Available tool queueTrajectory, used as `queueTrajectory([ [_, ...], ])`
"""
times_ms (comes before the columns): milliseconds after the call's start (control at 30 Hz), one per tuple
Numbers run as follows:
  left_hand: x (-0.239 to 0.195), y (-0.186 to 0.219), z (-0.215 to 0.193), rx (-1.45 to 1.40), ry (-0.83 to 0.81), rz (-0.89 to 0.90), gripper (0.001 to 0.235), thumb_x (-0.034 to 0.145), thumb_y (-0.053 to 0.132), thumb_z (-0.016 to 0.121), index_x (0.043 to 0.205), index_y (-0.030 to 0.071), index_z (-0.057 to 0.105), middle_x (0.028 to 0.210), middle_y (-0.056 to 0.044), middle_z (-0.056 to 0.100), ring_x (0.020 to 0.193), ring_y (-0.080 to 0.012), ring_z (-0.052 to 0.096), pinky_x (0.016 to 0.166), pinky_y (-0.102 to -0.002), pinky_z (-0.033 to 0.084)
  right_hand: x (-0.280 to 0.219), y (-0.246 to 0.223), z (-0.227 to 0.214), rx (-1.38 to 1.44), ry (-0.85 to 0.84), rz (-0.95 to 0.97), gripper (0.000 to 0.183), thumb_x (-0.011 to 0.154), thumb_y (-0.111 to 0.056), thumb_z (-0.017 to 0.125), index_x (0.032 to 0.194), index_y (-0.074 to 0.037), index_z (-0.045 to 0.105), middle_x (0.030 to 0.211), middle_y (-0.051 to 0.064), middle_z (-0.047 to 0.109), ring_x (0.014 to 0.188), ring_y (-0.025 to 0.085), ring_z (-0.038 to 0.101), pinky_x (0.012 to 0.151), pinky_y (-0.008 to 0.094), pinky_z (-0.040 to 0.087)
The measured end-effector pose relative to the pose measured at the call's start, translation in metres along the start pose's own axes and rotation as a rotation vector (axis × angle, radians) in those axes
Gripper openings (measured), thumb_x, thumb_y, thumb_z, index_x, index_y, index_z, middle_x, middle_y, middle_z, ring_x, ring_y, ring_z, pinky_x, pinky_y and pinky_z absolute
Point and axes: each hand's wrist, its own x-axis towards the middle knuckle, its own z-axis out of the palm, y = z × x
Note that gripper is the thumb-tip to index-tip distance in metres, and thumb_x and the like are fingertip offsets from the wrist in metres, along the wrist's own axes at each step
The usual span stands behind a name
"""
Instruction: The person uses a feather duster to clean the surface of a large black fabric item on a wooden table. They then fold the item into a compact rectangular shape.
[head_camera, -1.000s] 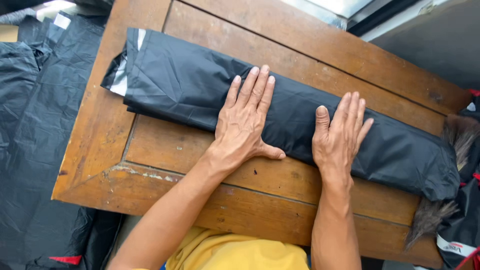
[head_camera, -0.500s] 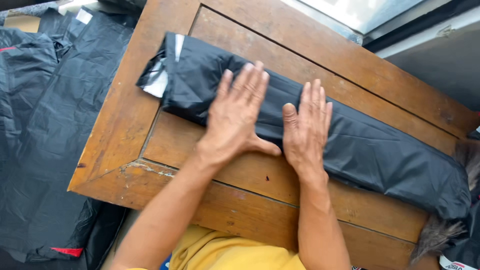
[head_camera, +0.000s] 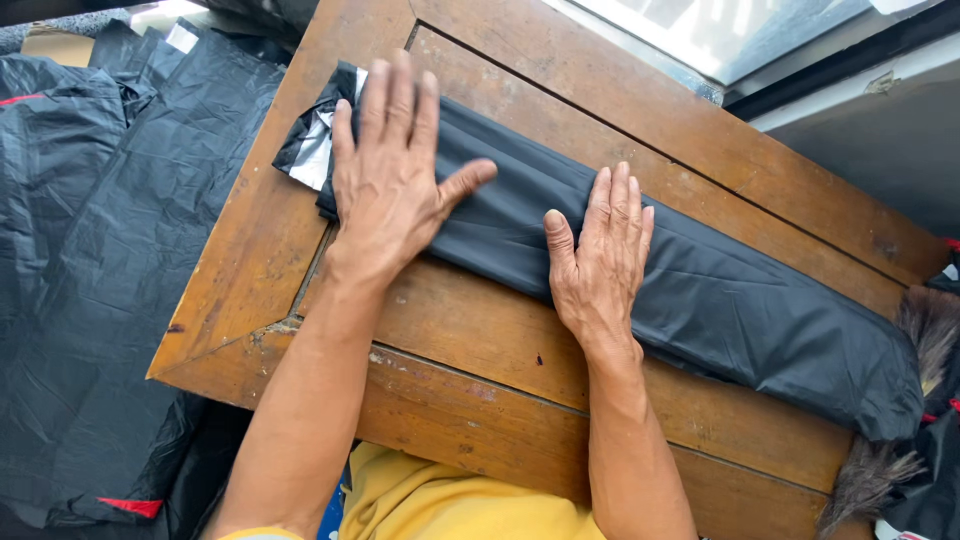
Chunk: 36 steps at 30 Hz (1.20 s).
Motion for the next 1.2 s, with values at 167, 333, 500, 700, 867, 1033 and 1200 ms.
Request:
queueTrajectory([
  [167,0.007,-0.001,0.002,0.122,0.243,-0.226,0.091,0.097,0.066,0.061,0.147,-0.005,0.033,0.150,-0.027,0.026,0.140,-0.0403,0.027,0.112,-0.057,0.020,-0.002,0.000,0.003,-0.072,0.056,-0.037,0.067,0.102,-0.048,0.032,0.146,0.002,0.031,0.153,0.019,0.028,0.143,0.033,0.027,0.116,0.052,0.018],
  [333,0.003,0.039,-0.006,0.004,0.316,0.225,0.061,0.098,0.007,0.071,0.151,-0.003,0.042,0.153,-0.022,0.024,0.142,-0.0367,0.017,0.112,-0.063,0.007,-0.002,-0.005,0.003,-0.119,0.087,-0.038,0.063,0.102,-0.044,0.037,0.145,0.002,0.035,0.152,0.018,0.031,0.141,0.033,0.030,0.116,0.051,0.020],
  [500,0.007,0.047,0.017,-0.069,0.268,0.346,0.060,0.098,0.034,0.060,0.144,0.000,0.044,0.150,-0.021,0.038,0.141,-0.0334,0.029,0.114,-0.058,0.012,0.003,-0.006,-0.001,-0.101,0.078,-0.034,0.060,0.103,-0.040,0.036,0.145,0.002,0.033,0.153,0.018,0.030,0.142,0.033,0.029,0.117,0.050,0.019],
  [700,0.004,0.043,0.029,-0.074,0.212,0.302,0.063,0.097,0.039,0.053,0.145,0.000,0.042,0.151,-0.019,0.036,0.141,-0.0331,0.029,0.115,-0.058,0.012,0.022,-0.056,-0.024,0.157,-0.181,0.184,0.080,0.095,-0.059,0.016,0.148,0.001,0.015,0.156,0.022,0.013,0.146,0.034,0.008,0.115,0.051,-0.002],
  [867,0.007,0.045,0.027,-0.084,0.003,0.302,0.058,0.104,0.036,0.032,0.153,0.006,0.021,0.159,-0.018,0.017,0.146,-0.0335,0.010,0.111,-0.069,-0.001,0.039,-0.083,-0.011,0.228,-0.209,0.009,0.084,0.091,-0.063,0.009,0.150,-0.003,0.012,0.159,0.016,0.009,0.149,0.030,0.007,0.119,0.048,-0.001],
  [1033,0.005,0.037,0.013,-0.196,0.137,0.297,0.058,0.098,0.041,0.049,0.148,0.012,0.046,0.155,-0.016,0.033,0.143,-0.0393,0.022,0.099,-0.078,-0.004,0.023,-0.033,0.002,0.080,-0.228,0.031,0.082,0.092,-0.064,0.013,0.152,-0.007,0.013,0.159,0.012,0.007,0.149,0.028,0.006,0.120,0.045,0.002],
  [1200,0.005,0.032,0.000,-0.178,0.130,0.216,0.070,0.097,0.059,0.048,0.149,0.012,0.049,0.156,-0.023,0.034,0.143,-0.0432,0.014,0.095,-0.081,-0.008,-0.013,0.065,-0.020,-0.243,-0.008,0.091,0.074,0.101,-0.058,0.032,0.150,-0.003,0.028,0.155,0.019,0.024,0.143,0.041,0.026,0.114,0.056,0.020],
])
